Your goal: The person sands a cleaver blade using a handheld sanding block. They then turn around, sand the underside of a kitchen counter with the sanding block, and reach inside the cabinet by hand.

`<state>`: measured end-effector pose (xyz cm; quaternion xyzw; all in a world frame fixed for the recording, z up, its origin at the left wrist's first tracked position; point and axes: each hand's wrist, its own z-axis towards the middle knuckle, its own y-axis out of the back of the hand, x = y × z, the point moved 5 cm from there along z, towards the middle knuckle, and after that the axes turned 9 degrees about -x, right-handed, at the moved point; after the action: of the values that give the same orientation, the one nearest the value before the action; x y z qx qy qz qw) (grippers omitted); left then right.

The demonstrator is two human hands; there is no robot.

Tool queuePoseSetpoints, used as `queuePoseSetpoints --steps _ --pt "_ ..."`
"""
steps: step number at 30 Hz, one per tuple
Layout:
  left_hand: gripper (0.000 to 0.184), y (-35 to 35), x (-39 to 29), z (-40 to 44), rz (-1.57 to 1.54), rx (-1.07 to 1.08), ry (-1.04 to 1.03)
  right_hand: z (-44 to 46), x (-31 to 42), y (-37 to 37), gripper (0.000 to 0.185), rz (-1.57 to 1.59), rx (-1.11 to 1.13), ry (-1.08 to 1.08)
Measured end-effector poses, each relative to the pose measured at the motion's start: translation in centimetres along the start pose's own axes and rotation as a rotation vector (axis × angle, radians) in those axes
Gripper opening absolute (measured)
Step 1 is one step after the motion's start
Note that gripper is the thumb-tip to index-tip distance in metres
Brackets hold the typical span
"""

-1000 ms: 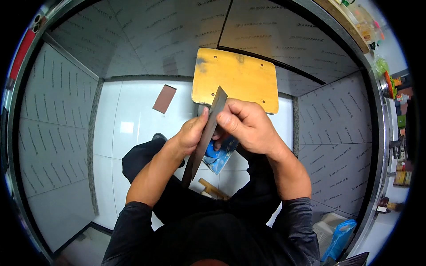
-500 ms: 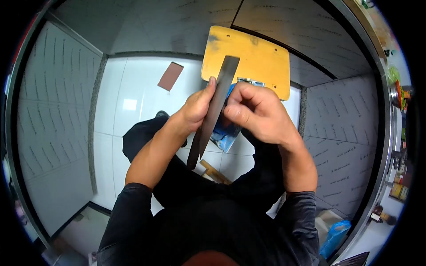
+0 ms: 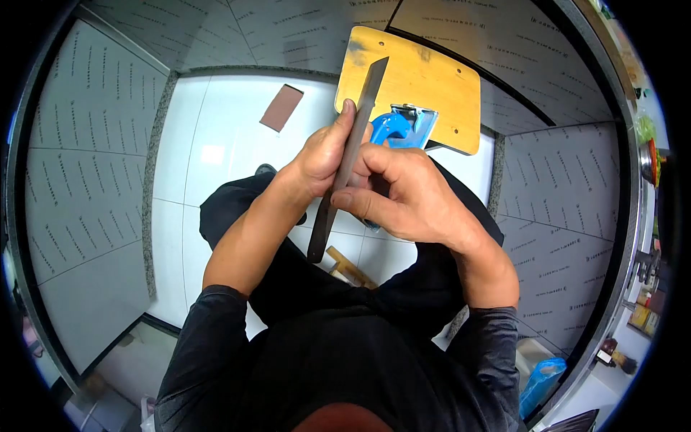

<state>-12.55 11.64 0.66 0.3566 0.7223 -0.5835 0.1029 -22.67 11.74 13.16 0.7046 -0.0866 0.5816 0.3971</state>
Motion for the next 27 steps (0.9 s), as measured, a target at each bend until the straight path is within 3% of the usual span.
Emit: queuePoseSetpoints --steps 5,12,19,22,25,27 --pt "0.058 -0.4 -0.1 -0.2 0.001 -0.117 0.002 0.0 0.1 0.0 0.019 0.019 -0.004 0.007" --pt "0.058 -0.4 -0.3 -0.2 0.063 -0.009 -0.004 0.1 0.1 -0.8 0.026 0.112 -0.04 0.004" --pt "0.061 -0.2 0.3 0.5 -0.05 -0.044 0.046 0.0 0.2 -0.4 0.029 0.082 -0.046 0.005" --pt "0.062 0.0 0.9 0.2 -0.145 -0.132 0.178 0.0 0.1 -0.6 0.029 0.112 -0.041 0.002" --pt "0.064 -0.2 0.6 0.2 -0.17 -0.12 0.161 0.0 0.1 -0.6 0.03 0.113 -0.033 0.002" --pt "0.065 -0.5 -0.3 0.2 -0.048 -0.015 0.008 -0.1 0.1 -0.9 0.031 0.049 0.04 -0.009"
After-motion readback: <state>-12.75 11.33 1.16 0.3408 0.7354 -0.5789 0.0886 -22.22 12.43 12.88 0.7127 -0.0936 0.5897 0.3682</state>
